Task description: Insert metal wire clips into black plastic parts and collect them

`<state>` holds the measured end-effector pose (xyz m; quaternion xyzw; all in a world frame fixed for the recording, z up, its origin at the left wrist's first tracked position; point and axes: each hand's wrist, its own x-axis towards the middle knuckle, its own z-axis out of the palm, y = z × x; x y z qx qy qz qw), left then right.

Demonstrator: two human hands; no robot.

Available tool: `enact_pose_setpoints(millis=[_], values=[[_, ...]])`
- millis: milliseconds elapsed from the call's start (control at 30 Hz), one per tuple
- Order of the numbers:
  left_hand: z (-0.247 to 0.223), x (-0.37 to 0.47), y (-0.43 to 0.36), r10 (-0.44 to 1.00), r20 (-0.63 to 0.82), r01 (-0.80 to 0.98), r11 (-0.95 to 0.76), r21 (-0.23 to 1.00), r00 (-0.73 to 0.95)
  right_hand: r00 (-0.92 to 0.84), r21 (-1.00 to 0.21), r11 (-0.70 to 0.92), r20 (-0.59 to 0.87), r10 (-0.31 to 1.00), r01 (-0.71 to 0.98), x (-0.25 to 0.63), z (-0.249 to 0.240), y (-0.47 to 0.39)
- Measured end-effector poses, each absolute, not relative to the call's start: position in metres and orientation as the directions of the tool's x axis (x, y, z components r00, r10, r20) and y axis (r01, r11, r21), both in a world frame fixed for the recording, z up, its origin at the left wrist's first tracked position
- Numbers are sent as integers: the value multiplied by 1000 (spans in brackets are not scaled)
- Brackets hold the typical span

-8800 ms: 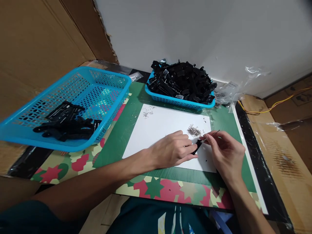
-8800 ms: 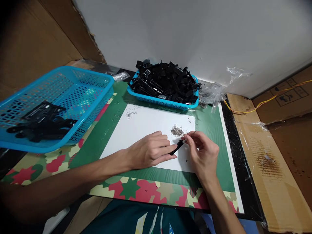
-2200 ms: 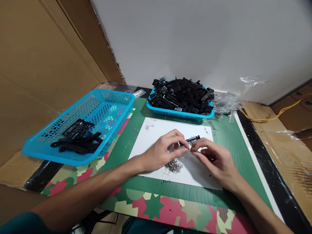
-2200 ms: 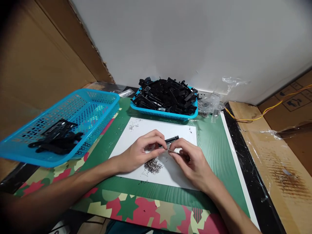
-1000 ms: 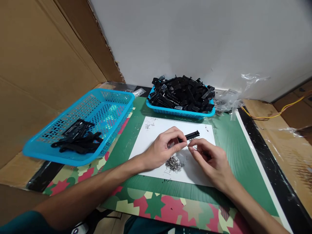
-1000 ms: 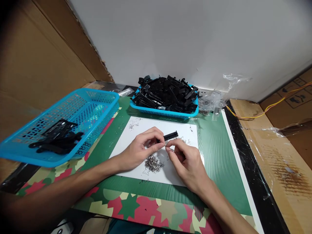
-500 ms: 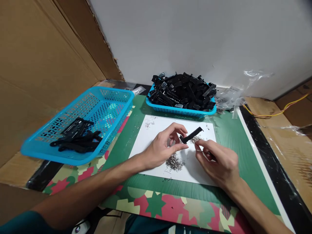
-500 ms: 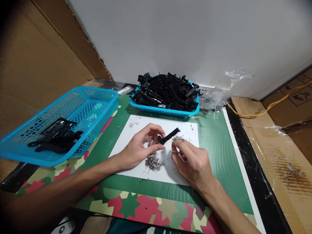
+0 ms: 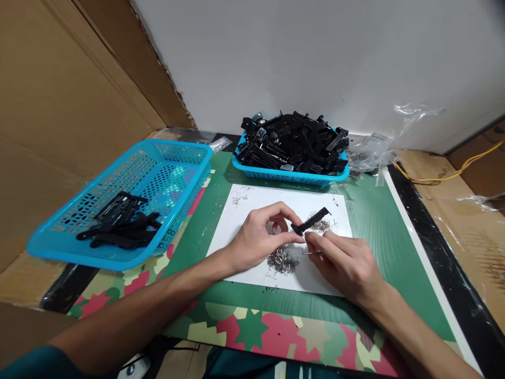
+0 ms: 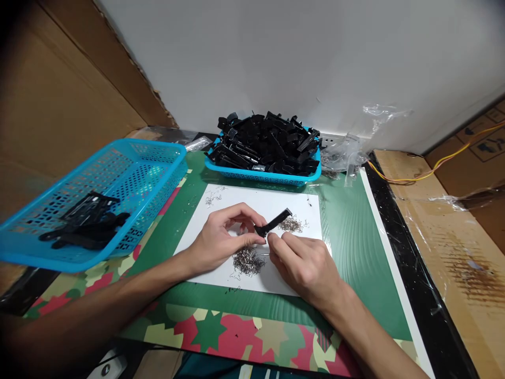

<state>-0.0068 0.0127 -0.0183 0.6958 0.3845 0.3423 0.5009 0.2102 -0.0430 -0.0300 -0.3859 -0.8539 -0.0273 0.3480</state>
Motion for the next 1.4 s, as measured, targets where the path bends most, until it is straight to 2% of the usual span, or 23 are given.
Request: enact_pose_setpoints(millis=[400, 600, 767, 967, 1400], values=[[-18, -4, 13, 901, 31, 139, -101, 985, 432, -463, -308, 718, 594, 657, 624, 214, -33, -44], [-19, -5, 11, 882, -21, 134, -48, 990, 470, -466, -265, 714, 604, 647, 648, 217, -32, -43], [-15, -6, 11, 851, -62, 142, -15, 990, 522, -364, -375, 679, 630, 686, 631, 214, -28, -40], [-12, -6, 12, 824, 16, 72, -69, 995, 566, -318, -463, 678, 637, 702, 570, 212, -21, -40], [-15, -7, 11, 814, 49, 45, -91, 995, 579, -318, -526, 668, 606, 729, 527, 215, -17, -41]])
